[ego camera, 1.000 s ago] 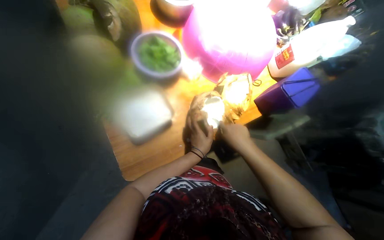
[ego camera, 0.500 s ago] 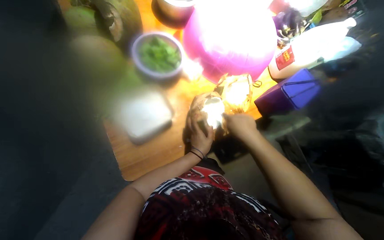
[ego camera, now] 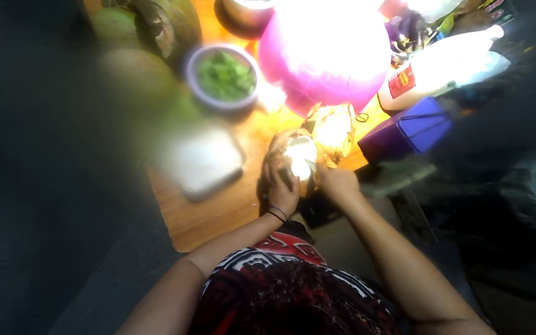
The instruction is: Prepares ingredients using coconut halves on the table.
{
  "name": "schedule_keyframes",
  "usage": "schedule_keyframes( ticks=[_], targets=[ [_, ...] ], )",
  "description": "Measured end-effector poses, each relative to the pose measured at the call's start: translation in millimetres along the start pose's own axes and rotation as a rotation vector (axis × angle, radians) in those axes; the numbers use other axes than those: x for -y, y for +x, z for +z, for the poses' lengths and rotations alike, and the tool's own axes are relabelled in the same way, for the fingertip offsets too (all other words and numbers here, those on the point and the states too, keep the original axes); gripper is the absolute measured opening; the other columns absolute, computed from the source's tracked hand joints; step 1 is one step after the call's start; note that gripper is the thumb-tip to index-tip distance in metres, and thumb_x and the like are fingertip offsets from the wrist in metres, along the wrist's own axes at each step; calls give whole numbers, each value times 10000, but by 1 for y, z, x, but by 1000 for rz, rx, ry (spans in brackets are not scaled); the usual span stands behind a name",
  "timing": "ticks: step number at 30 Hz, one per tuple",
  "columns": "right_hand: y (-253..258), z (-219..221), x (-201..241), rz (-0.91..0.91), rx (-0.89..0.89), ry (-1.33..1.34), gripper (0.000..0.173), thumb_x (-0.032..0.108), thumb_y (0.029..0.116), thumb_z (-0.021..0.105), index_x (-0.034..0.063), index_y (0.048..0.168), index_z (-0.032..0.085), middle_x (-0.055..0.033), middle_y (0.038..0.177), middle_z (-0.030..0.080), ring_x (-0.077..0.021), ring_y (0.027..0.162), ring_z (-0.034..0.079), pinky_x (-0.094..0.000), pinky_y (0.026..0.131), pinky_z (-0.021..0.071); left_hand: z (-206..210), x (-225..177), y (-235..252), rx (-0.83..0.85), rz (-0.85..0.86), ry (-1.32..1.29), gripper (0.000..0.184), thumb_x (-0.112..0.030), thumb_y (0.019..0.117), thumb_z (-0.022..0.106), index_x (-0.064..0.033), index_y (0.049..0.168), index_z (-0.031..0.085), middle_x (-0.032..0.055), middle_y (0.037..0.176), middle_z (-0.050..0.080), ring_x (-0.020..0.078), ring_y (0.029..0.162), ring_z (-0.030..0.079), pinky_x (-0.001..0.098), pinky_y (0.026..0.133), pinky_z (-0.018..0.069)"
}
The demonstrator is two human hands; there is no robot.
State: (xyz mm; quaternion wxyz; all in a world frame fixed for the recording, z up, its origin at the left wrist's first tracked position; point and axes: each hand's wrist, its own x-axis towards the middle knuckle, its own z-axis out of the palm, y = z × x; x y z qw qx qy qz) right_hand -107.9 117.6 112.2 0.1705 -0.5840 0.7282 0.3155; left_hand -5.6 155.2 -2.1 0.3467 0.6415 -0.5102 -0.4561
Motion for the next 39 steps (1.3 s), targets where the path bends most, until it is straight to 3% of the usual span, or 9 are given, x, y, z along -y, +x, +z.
schedule_keyframes(
  ticks=[5, 10, 16, 19, 21, 27, 31, 34, 39],
  targets=[
    [-13, -11, 7, -32, 130, -24, 324, 172, 1077, 497, 90, 1365, 620, -243, 1193, 691, -448, 1133, 664, -616, 865, 528, -2, 1, -1, 34, -1, -39, 790, -287, 985, 670, -27, 1592, 238, 277, 1661, 171, 388, 1366, 508, 493, 1040, 500],
    [6, -2, 6, 31, 1, -12, 474, 150, 1082, 454, 87, 1551, 431, -285, 1149, 689, -473, 1074, 682, -605, 834, 539, -2, 0, 1, 39, -11, -33, 797, -284, 983, 671, -47, 1597, 221, 265, 1660, 176, 376, 1261, 590, 489, 970, 540],
    [-8, -17, 8, -37, 136, -19, 305, 187, 1081, 484, 45, 1283, 664, -240, 1218, 688, -435, 1163, 656, -625, 895, 516, -3, 2, -2, 50, 26, -30, 798, -276, 976, 684, -19, 1587, 241, 277, 1660, 170, 389, 1285, 574, 487, 985, 533],
    [12, -14, 3, 15, -42, 2, 427, 141, 1086, 436, 115, 1504, 519, -262, 1166, 695, -461, 1096, 676, -609, 835, 530, 0, 3, 0, 25, 34, -20, 785, -283, 980, 674, -28, 1588, 247, 272, 1658, 181, 378, 1339, 531, 474, 1028, 509],
    [16, 1, 5, 15, -27, 15, 464, 168, 1086, 452, 119, 1547, 461, -270, 1173, 692, -465, 1091, 677, -607, 851, 532, 1, 5, 0, 17, 33, -19, 774, -285, 979, 671, -33, 1585, 262, 272, 1657, 182, 376, 1318, 548, 474, 1005, 525],
    [-10, -24, 13, -21, 162, -15, 296, 212, 1071, 512, 35, 1243, 675, -233, 1211, 687, -429, 1158, 657, -622, 885, 522, 0, 7, 0, 17, 38, -32, 775, -287, 978, 676, -26, 1584, 269, 277, 1659, 172, 384, 1270, 584, 480, 967, 542],
    [16, -9, 7, 2, -68, 17, 464, 127, 1076, 454, 123, 1539, 477, -265, 1149, 699, -461, 1078, 682, -605, 835, 531, -1, 4, 2, 14, 22, -45, 781, -277, 983, 671, -27, 1587, 244, 266, 1659, 185, 374, 1344, 526, 480, 1030, 506],
    [14, 23, 9, -32, -19, 16, 460, 198, 1085, 463, 83, 1530, 462, -268, 1127, 701, -463, 1057, 689, -611, 836, 540, -1, 5, 3, 7, 39, -48, 780, -271, 982, 671, -8, 1581, 246, 268, 1654, 200, 369, 1404, 468, 472, 1091, 465],
    [1, -12, 10, -36, 64, 10, 350, 147, 1065, 498, 106, 1390, 620, -240, 1198, 695, -441, 1134, 666, -619, 870, 527, 1, 11, 2, -4, 82, -83, 790, -263, 973, 678, 1, 1577, 243, 278, 1641, 221, 373, 1441, 416, 471, 1128, 426]
  ],
)
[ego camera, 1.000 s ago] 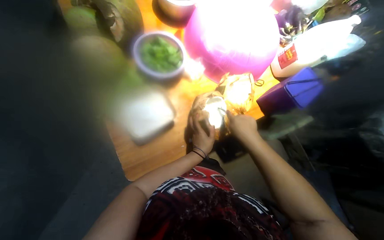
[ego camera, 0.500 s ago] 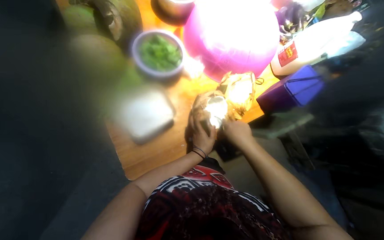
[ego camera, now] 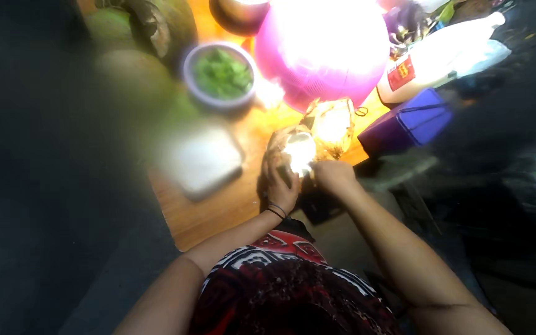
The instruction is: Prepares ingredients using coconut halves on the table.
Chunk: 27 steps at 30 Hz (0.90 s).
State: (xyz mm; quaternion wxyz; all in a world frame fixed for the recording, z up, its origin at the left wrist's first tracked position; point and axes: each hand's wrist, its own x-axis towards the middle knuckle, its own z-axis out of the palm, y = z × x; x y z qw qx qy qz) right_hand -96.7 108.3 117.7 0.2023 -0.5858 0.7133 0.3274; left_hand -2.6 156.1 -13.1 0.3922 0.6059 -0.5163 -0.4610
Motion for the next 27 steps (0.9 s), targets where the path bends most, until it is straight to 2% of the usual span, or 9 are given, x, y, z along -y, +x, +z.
schedule_keyframes(
  ticks=[2, 5, 7, 9, 11, 15, 18, 22, 27],
  targets=[
    [11, 1, 0, 25, -106, 9, 476, 124, 1071, 471, 132, 1547, 467, -265, 1147, 695, -462, 1073, 680, -605, 825, 533, 1, -1, 1, -1, -17, 0, 787, -269, 979, 675, -8, 1581, 241, 269, 1648, 210, 372, 1430, 433, 478, 1108, 446],
    [24, 28, 6, 33, -103, 12, 544, 174, 1057, 499, 117, 1586, 384, -266, 1114, 701, -460, 1030, 697, -592, 813, 552, 0, -2, 1, 4, -22, 13, 808, -275, 980, 673, -7, 1590, 214, 264, 1654, 201, 362, 1437, 426, 470, 1128, 427],
    [16, 30, 7, 11, -26, -9, 466, 203, 1070, 488, 67, 1515, 463, -258, 1151, 697, -447, 1073, 691, -591, 843, 546, 0, -1, -2, -6, -2, 18, 794, -270, 974, 678, 2, 1579, 242, 271, 1647, 213, 363, 1414, 455, 463, 1108, 447],
    [5, 12, 3, -21, 61, -29, 338, 200, 1078, 488, 45, 1346, 623, -240, 1208, 689, -439, 1144, 665, -617, 884, 527, -1, 0, -4, -1, 9, 2, 781, -263, 974, 677, -6, 1578, 253, 269, 1652, 201, 361, 1431, 433, 455, 1116, 438],
    [-2, -8, -3, -17, 55, -20, 276, 176, 1062, 517, 23, 1209, 692, -242, 1193, 694, -444, 1148, 658, -641, 880, 517, -2, 0, -3, 0, 7, -4, 782, -253, 976, 679, -3, 1577, 246, 271, 1644, 223, 362, 1432, 434, 460, 1121, 433],
    [10, 1, -11, 32, -85, 44, 392, 169, 1080, 472, 94, 1453, 567, -274, 1184, 689, -471, 1126, 664, -635, 866, 520, -2, -3, 1, -3, -45, 4, 795, -266, 980, 672, -22, 1590, 226, 257, 1659, 196, 360, 1416, 454, 468, 1097, 456],
    [0, 17, -7, -29, 36, 36, 357, 226, 1082, 491, 99, 1397, 601, -254, 1206, 687, -455, 1149, 660, -632, 885, 519, 0, -2, -2, 0, -34, 25, 792, -275, 978, 673, -17, 1587, 237, 267, 1655, 198, 369, 1392, 481, 469, 1072, 478],
    [-5, -10, -11, 6, 57, 48, 338, 233, 1104, 451, 30, 1247, 681, -254, 1231, 682, -456, 1187, 639, -660, 918, 494, 1, 1, -4, -12, 3, 6, 789, -271, 973, 679, 1, 1575, 249, 273, 1643, 224, 360, 1410, 462, 460, 1096, 458],
    [-7, 2, -8, 50, 0, 5, 354, 160, 1070, 486, 36, 1381, 600, -268, 1204, 681, -461, 1143, 659, -631, 875, 522, 3, 2, -7, -22, 33, 44, 788, -280, 964, 684, 20, 1563, 270, 289, 1636, 229, 373, 1445, 415, 460, 1138, 417]
  ],
)
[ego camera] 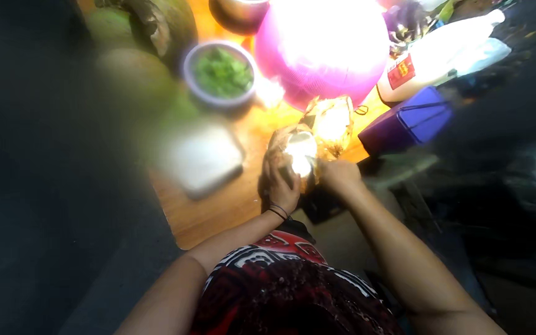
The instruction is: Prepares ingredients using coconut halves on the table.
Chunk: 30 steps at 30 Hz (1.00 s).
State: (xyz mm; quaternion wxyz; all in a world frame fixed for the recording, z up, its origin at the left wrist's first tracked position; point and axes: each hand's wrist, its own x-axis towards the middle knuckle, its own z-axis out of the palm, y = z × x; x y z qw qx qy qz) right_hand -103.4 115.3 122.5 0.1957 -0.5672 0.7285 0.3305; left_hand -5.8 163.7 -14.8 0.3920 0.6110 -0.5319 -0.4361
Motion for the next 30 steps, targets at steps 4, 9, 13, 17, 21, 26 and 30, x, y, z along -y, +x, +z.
schedule_keyframes(
  ticks=[4, 9, 13, 17, 21, 26, 30],
  targets=[
    [-15, -4, 9, -54, 144, -47, 291, 224, 1057, 542, 32, 1221, 688, -235, 1192, 694, -430, 1152, 658, -629, 888, 516, 0, 0, -4, 3, 6, 4, 781, -267, 959, 695, 11, 1560, 282, 296, 1636, 223, 384, 1374, 499, 468, 1046, 498],
    [-1, -11, -6, 5, -7, -9, 311, 155, 1067, 490, 29, 1302, 650, -260, 1181, 692, -454, 1132, 665, -634, 861, 524, 0, -3, -1, 12, -61, -12, 783, -291, 970, 679, -18, 1576, 264, 277, 1656, 175, 369, 1364, 508, 466, 1044, 499],
    [-12, 7, -1, -28, 96, -28, 340, 177, 1077, 490, 65, 1378, 604, -250, 1214, 681, -452, 1153, 656, -625, 888, 524, 3, 0, -5, -4, -10, 9, 785, -289, 962, 687, 6, 1566, 282, 292, 1651, 184, 384, 1406, 462, 469, 1084, 466],
    [-4, -12, -6, -23, 76, -37, 268, 162, 1056, 526, 34, 1221, 694, -243, 1193, 695, -445, 1147, 659, -647, 880, 516, 0, -4, -3, 10, -37, 27, 778, -296, 962, 691, -13, 1568, 294, 278, 1656, 187, 374, 1307, 560, 470, 994, 528],
    [-7, 2, -7, -40, 49, -12, 316, 157, 1075, 485, 67, 1327, 653, -250, 1191, 695, -452, 1140, 662, -640, 875, 518, 1, -7, -2, -2, -62, 9, 782, -280, 969, 683, -11, 1578, 273, 283, 1653, 188, 370, 1310, 559, 458, 1004, 525],
    [-4, -9, -8, -15, 113, -15, 290, 183, 1072, 504, 54, 1254, 688, -232, 1223, 692, -437, 1177, 650, -651, 906, 509, 2, -4, -4, -6, -31, 30, 776, -290, 965, 686, -2, 1570, 294, 290, 1655, 176, 377, 1332, 540, 457, 1022, 513],
    [1, 0, -10, -29, 7, 16, 314, 166, 1080, 472, 31, 1294, 658, -259, 1190, 693, -454, 1150, 659, -637, 885, 514, 2, -5, -2, 10, -68, -12, 767, -285, 977, 667, -19, 1578, 271, 276, 1660, 170, 368, 1370, 504, 466, 1044, 499]
  ],
)
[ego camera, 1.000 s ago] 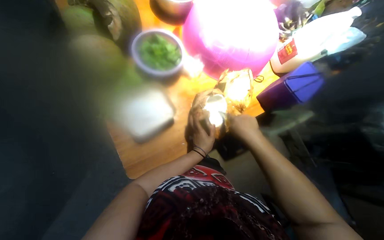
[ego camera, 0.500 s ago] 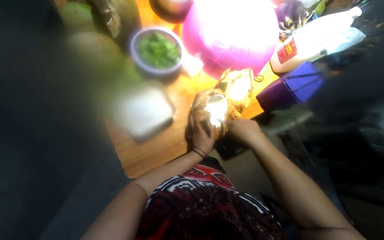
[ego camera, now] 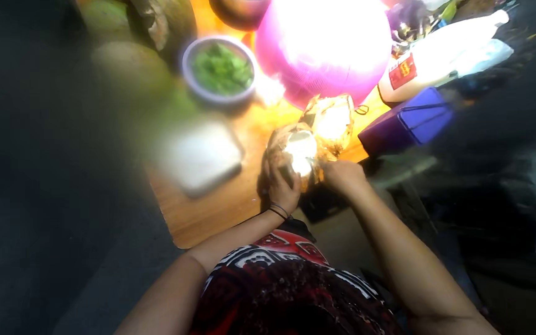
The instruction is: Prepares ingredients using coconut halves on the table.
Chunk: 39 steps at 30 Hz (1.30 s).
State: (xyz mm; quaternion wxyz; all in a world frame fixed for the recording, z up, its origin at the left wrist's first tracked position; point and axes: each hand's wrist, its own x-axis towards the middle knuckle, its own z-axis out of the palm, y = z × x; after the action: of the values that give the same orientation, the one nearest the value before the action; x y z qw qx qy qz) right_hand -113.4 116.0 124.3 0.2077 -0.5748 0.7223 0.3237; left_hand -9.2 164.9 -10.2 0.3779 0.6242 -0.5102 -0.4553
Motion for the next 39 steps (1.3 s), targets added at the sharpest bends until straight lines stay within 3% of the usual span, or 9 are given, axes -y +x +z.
schedule_keyframes(
  ticks=[5, 9, 15, 19, 22, 27, 31, 33, 39],
  targets=[
    [-7, -1, 2, -44, 132, -18, 313, 231, 1067, 533, 136, 1325, 683, -210, 1241, 695, -438, 1177, 648, -671, 914, 501, 1, 2, -3, -7, 23, 11, 776, -287, 968, 683, -7, 1571, 284, 285, 1652, 189, 382, 1333, 536, 474, 1014, 516],
    [4, -16, 1, 29, -10, -24, 279, 166, 1070, 502, 8, 1230, 667, -263, 1186, 687, -458, 1151, 655, -648, 870, 516, 0, -1, -1, 0, 2, -8, 780, -283, 975, 672, -26, 1586, 260, 267, 1661, 180, 367, 1347, 526, 475, 1023, 510],
    [-9, -3, 11, -47, 145, -50, 300, 249, 1067, 528, 62, 1238, 688, -222, 1216, 691, -425, 1170, 652, -643, 909, 507, 2, 4, -2, -1, 21, 1, 775, -290, 975, 673, -1, 1573, 273, 288, 1657, 170, 386, 1362, 512, 481, 1033, 507],
    [4, -17, 7, 33, -8, -24, 283, 191, 1076, 503, 15, 1214, 675, -257, 1179, 694, -453, 1147, 661, -642, 869, 517, 0, 0, 0, -1, -8, 12, 791, -301, 978, 673, -7, 1583, 257, 282, 1661, 158, 376, 1326, 546, 464, 1010, 521],
    [4, -4, 12, 49, -1, -24, 348, 176, 1085, 463, 35, 1370, 604, -261, 1215, 683, -453, 1161, 655, -629, 885, 517, 0, -2, 0, 13, -16, 2, 797, -300, 982, 671, -9, 1587, 241, 270, 1670, 146, 369, 1358, 520, 467, 1025, 512],
    [-5, -8, 12, -29, 132, -60, 291, 232, 1058, 551, 51, 1241, 688, -231, 1221, 689, -436, 1174, 647, -643, 913, 506, -4, -2, 1, 34, -15, 14, 795, -294, 979, 678, -6, 1585, 251, 279, 1664, 159, 375, 1312, 560, 474, 997, 529],
    [13, -6, 4, 20, -79, 2, 324, 161, 1073, 491, 42, 1341, 631, -266, 1183, 692, -467, 1137, 661, -643, 872, 513, -4, -5, 2, -1, 8, 17, 777, -284, 965, 693, 11, 1564, 296, 297, 1642, 208, 391, 1378, 493, 468, 1066, 480],
    [11, 4, 9, 16, -37, -8, 384, 178, 1090, 458, 40, 1435, 557, -270, 1206, 683, -464, 1149, 658, -630, 892, 513, -4, -4, 1, 14, -2, 25, 776, -298, 976, 678, 4, 1570, 281, 287, 1652, 188, 382, 1403, 467, 462, 1093, 457],
    [4, -9, 6, -34, 64, -25, 290, 210, 1072, 524, 57, 1259, 686, -240, 1226, 687, -447, 1180, 643, -666, 914, 497, -4, -1, 3, 29, -20, -3, 779, -285, 981, 671, -21, 1585, 255, 263, 1664, 177, 375, 1326, 545, 484, 1003, 525]
  ],
)
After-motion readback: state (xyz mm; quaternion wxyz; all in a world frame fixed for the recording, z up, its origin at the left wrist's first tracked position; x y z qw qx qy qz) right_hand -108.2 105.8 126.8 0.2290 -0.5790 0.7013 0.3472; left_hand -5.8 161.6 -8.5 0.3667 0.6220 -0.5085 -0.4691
